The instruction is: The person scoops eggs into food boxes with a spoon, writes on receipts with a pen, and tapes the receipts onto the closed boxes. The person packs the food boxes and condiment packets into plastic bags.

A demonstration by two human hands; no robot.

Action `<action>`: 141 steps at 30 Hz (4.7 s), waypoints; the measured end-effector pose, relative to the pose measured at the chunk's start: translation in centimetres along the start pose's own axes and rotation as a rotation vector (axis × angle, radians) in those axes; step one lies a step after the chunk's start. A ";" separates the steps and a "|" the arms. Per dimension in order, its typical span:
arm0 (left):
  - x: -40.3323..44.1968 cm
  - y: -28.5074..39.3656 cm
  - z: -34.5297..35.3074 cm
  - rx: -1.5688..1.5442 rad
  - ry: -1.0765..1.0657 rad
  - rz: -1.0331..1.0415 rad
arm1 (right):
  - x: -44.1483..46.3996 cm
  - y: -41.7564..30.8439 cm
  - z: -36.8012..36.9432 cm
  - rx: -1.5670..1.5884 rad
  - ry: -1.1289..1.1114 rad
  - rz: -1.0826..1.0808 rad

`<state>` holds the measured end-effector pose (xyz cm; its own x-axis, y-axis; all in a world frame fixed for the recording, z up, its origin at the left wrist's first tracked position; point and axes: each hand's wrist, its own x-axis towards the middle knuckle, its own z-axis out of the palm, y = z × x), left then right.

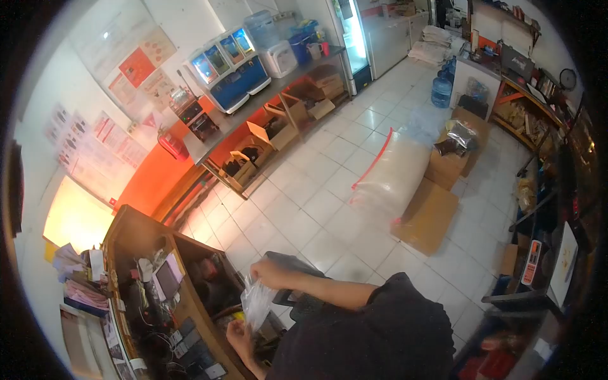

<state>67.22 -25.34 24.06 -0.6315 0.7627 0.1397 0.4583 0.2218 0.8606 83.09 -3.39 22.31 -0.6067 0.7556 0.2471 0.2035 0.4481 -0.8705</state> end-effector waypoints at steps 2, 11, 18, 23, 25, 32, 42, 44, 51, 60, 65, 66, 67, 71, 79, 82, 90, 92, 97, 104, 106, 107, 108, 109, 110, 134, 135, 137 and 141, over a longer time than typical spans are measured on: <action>0.4 -2.7 -0.7 0.160 0.060 0.130 | -0.3 0.3 -1.5 -0.054 0.069 -0.034; 2.1 0.8 3.2 -0.493 -0.211 -0.321 | -2.3 -0.8 -8.1 0.299 0.018 0.173; 0.9 2.0 9.1 -0.276 -0.314 -0.122 | -4.9 0.9 -4.4 0.192 -0.077 0.073; -0.4 2.6 9.5 -0.209 -0.324 -0.163 | -4.8 4.2 -2.9 0.305 0.006 0.153; 0.3 -0.2 9.3 -0.154 -0.271 -0.096 | -4.5 4.3 -3.4 0.313 0.015 0.114; 0.3 -0.4 6.2 -0.267 -0.403 -0.385 | -3.3 3.0 -5.1 0.497 -0.059 0.185; 0.8 2.3 4.5 -0.327 -0.329 -0.452 | -3.1 -2.4 -9.1 0.154 0.145 -0.078; 0.9 0.4 4.8 -0.317 -0.417 -0.459 | -3.6 -2.5 -11.5 0.093 0.155 0.023; 1.9 0.5 6.4 -0.227 -0.453 -0.454 | -5.7 -3.9 -14.6 -0.011 0.239 0.151; 4.4 3.0 12.9 -0.810 -0.821 -0.491 | -3.9 -1.2 -12.7 -0.317 0.176 0.304; 3.9 -3.6 14.9 -0.977 -0.467 -0.872 | -5.0 -2.5 -9.1 -0.004 0.070 0.162; 4.1 -5.3 15.3 -1.169 -0.579 -0.828 | -4.6 -2.6 -8.9 0.024 0.033 0.107; 4.7 -5.7 15.4 -1.358 -0.693 -0.766 | -4.3 -2.4 -8.6 0.023 0.032 0.096; 4.2 -0.7 12.5 -1.492 -0.791 -0.851 | -3.0 -0.5 -6.7 0.181 0.054 -0.001; 3.8 -9.2 11.7 -1.629 -0.869 -0.836 | -1.8 -1.1 -5.8 0.279 -0.043 0.030; 2.9 -3.4 11.3 -1.538 -0.724 -0.830 | -2.1 -2.3 -6.3 0.198 -0.039 -0.062; 2.4 -3.9 10.2 -1.230 -0.568 -0.651 | -2.4 -4.0 -7.3 0.364 -0.154 0.092; 1.8 -4.7 9.6 -1.195 -0.537 -0.645 | -2.6 -4.1 -7.6 0.495 -0.169 0.229; 1.7 -4.1 10.1 -1.144 -0.496 -0.582 | -2.6 -1.0 -5.3 0.398 -0.150 0.212; 1.6 -2.7 10.9 -1.072 -0.430 -0.425 | -2.8 -3.6 -2.8 0.271 -0.063 -0.131; 1.9 -4.9 10.8 -1.158 -0.373 -0.482 | -2.8 -4.0 -3.7 0.286 -0.075 -0.102; 2.0 -5.6 10.6 -1.247 -0.374 -0.577 | -2.8 -4.3 -4.0 0.301 -0.087 -0.072; 2.0 -6.4 10.3 -1.336 -0.372 -0.674 | -2.8 -3.8 -3.3 0.307 -0.092 -0.077; 1.9 -8.5 9.5 -1.337 -0.361 -0.673 | -3.1 -2.9 -2.3 0.308 -0.049 -0.072; 2.7 -7.7 9.5 -1.052 -0.432 -0.543 | -2.7 -2.3 -2.6 0.290 0.001 -0.076; 0.6 -4.6 9.1 -1.008 -0.392 -0.595 | -2.7 -1.2 -3.0 0.329 0.051 -0.046; 0.6 -4.8 9.0 -0.994 -0.372 -0.594 | -2.8 -1.3 -3.0 0.339 0.017 -0.010; 0.8 -5.1 8.8 -0.957 -0.319 -0.578 | -2.8 -1.4 -3.2 0.347 -0.019 0.029; 0.8 -7.2 7.3 -0.698 -0.177 -0.554 | -3.2 -0.2 -2.3 0.297 0.043 0.029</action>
<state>67.99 -21.94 14.36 -0.5170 0.7513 -0.4103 -0.4020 0.2101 0.8912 86.75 -4.77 22.66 -0.5695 0.7884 0.2326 -0.0174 0.2714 -0.9623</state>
